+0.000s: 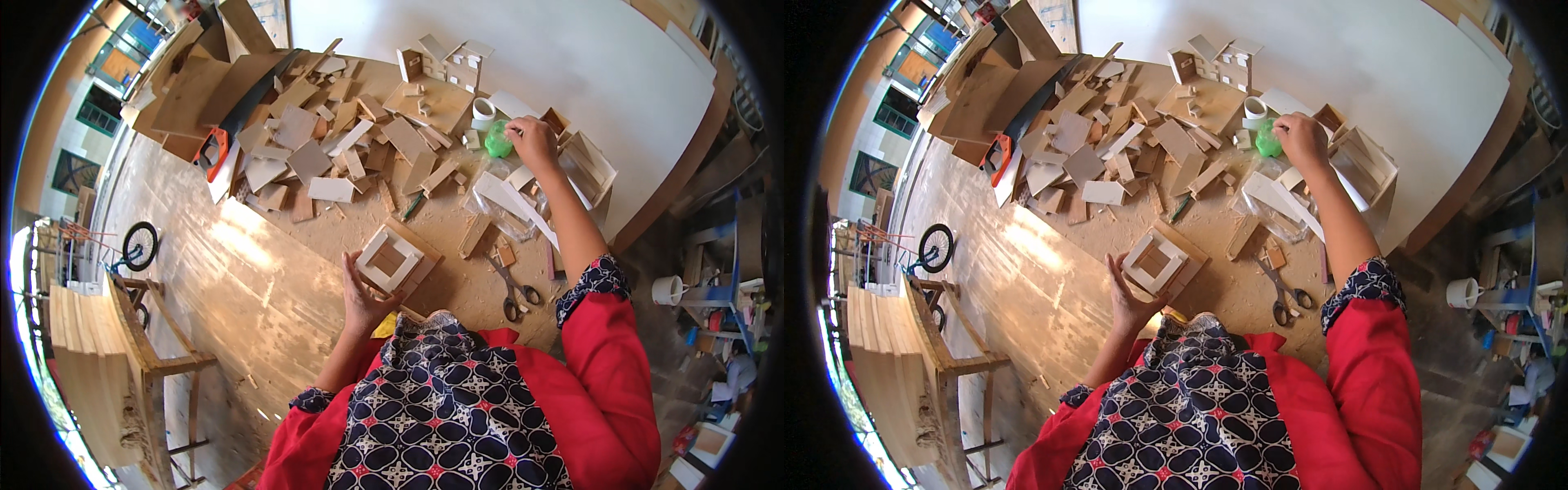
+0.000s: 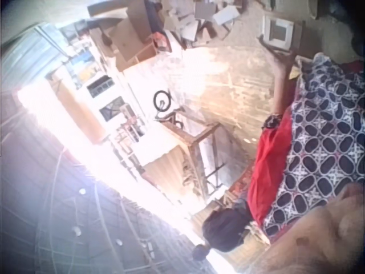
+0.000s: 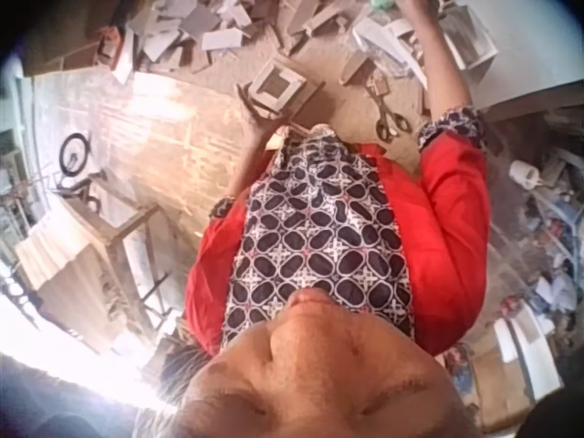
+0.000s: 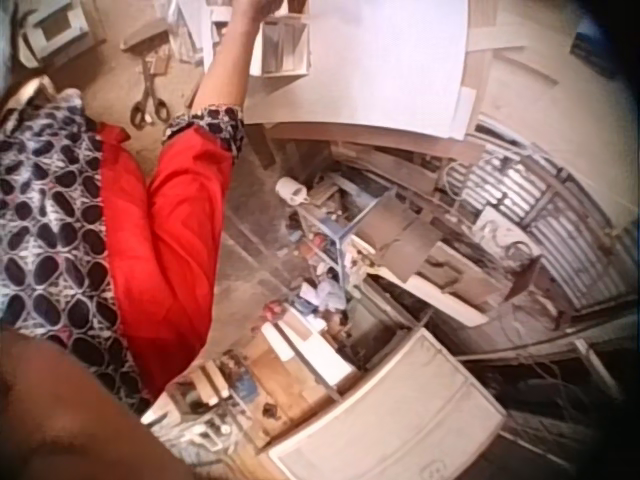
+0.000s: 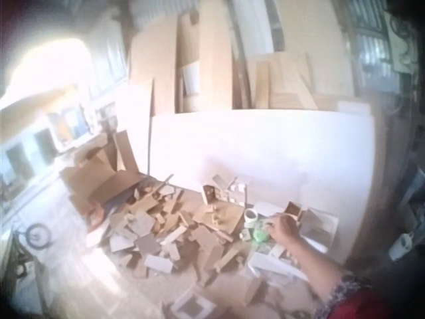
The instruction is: The person constructs a small model house by cutting cardboard pieces with scissors, applying glue to the edges with a brush, and joining them together on a workbench.
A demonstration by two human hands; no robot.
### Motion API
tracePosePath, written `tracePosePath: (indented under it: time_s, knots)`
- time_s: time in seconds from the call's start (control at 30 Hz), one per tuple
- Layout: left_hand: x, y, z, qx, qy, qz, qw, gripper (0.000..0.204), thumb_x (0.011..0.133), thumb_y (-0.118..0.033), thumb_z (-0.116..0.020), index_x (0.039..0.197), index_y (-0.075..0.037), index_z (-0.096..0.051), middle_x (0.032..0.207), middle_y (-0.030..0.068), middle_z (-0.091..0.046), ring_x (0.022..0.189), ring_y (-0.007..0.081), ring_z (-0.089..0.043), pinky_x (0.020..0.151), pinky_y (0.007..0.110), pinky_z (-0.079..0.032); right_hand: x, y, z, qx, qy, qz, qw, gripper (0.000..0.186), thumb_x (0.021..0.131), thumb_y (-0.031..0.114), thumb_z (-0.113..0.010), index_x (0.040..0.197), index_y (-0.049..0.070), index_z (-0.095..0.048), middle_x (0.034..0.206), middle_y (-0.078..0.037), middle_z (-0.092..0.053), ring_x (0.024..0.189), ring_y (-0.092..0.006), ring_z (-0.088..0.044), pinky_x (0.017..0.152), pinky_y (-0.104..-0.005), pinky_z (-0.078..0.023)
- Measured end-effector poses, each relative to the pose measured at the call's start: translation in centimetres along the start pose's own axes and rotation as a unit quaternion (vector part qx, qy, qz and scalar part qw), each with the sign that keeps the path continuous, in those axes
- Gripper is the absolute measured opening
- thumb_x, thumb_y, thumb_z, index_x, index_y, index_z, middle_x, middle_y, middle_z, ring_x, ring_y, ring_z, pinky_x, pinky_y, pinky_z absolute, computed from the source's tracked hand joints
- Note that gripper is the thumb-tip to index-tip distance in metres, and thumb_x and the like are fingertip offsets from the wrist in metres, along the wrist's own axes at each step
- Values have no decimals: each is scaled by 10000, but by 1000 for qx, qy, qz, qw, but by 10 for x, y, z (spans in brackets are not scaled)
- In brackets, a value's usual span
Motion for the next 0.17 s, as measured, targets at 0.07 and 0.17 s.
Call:
tracePosePath:
  time_s: [0.07, 0.17]
  knots:
    - [-1, 1, -1, -3, -1, 3, 1000, 1406, 516, -193, -924, 1511, -47, 58, 1382, 234, -393, 1249, 388, -447, 1037, 461, -390, -1, -3, 12, 25, -49, -10, 998, 93, 782, 152, -722, 849, 88, -715, 839, -104, -678, 757, -295, -659, 696, -384, -516]
    - [-2, 1, -1, -23, -5, -3, 1000, 1401, 525, -197, -922, 1516, -63, 59, 1386, 230, -390, 1251, 389, -446, 1037, 462, -391, -6, -8, 28, 73, -87, -62, 992, 97, 787, 144, -720, 852, 72, -714, 863, -122, -688, 801, -262, -679, 710, -388, -520]
Point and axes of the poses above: each hand's wrist, its own x-axis towards the middle knuckle, its own z-axis out of the back of the hand, y = z × x, the point moved 9 cm from there along x, towards the middle knuckle
